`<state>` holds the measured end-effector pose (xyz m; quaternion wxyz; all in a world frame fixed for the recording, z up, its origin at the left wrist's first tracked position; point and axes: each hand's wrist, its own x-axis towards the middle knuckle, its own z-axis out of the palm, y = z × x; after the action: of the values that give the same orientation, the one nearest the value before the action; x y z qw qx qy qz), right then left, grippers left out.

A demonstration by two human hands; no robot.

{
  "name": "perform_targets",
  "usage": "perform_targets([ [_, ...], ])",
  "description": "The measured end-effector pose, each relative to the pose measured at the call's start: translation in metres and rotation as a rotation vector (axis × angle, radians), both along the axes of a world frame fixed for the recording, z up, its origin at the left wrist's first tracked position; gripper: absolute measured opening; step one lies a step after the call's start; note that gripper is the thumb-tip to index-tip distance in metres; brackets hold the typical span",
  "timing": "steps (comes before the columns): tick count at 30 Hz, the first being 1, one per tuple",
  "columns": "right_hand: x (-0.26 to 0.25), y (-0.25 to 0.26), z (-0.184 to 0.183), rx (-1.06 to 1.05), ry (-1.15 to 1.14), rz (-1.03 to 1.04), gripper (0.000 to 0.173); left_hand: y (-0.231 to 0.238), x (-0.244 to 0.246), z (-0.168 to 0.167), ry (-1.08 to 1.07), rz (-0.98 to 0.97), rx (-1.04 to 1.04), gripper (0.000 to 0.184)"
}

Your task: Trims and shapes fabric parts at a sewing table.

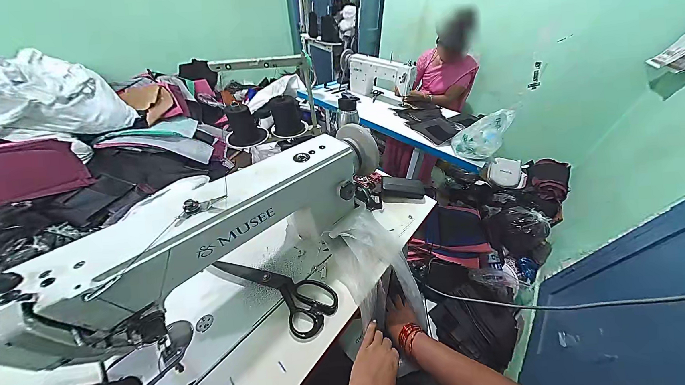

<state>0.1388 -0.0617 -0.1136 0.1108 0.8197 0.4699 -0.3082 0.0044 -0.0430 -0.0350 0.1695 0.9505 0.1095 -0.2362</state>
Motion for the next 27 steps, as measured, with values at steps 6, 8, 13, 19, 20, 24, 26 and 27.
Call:
perform_targets([
  [6,-0.003,-0.004,0.005,0.042,0.0,0.011,0.046,0.001,-0.007,-0.001,-0.037,0.017,0.021,0.031],
  [8,-0.001,-0.007,0.013,0.009,0.002,0.003,0.046,0.003,-0.009,-0.002,-0.057,0.034,0.013,0.031],
  [13,0.005,-0.01,0.009,-0.01,-0.011,0.022,0.046,0.0,-0.007,-0.003,-0.075,0.039,0.004,0.031],
  [19,0.0,-0.003,0.002,-0.107,-0.023,-0.065,0.045,0.0,-0.006,-0.004,-0.067,0.036,0.002,0.031],
  [20,0.001,-0.003,0.001,-0.111,-0.026,-0.048,0.045,0.001,-0.006,-0.003,-0.066,0.037,0.004,0.031],
  [24,-0.001,-0.007,0.013,-0.097,-0.022,-0.006,0.04,0.003,-0.007,-0.004,-0.057,0.045,0.015,0.03],
  [26,-0.002,-0.012,0.04,-0.11,-0.003,-0.014,0.036,0.004,-0.006,-0.001,-0.06,0.052,0.014,0.03],
  [27,0.001,-0.014,0.053,-0.082,0.019,-0.017,0.035,0.004,-0.006,-0.001,-0.081,0.057,0.012,0.03],
])
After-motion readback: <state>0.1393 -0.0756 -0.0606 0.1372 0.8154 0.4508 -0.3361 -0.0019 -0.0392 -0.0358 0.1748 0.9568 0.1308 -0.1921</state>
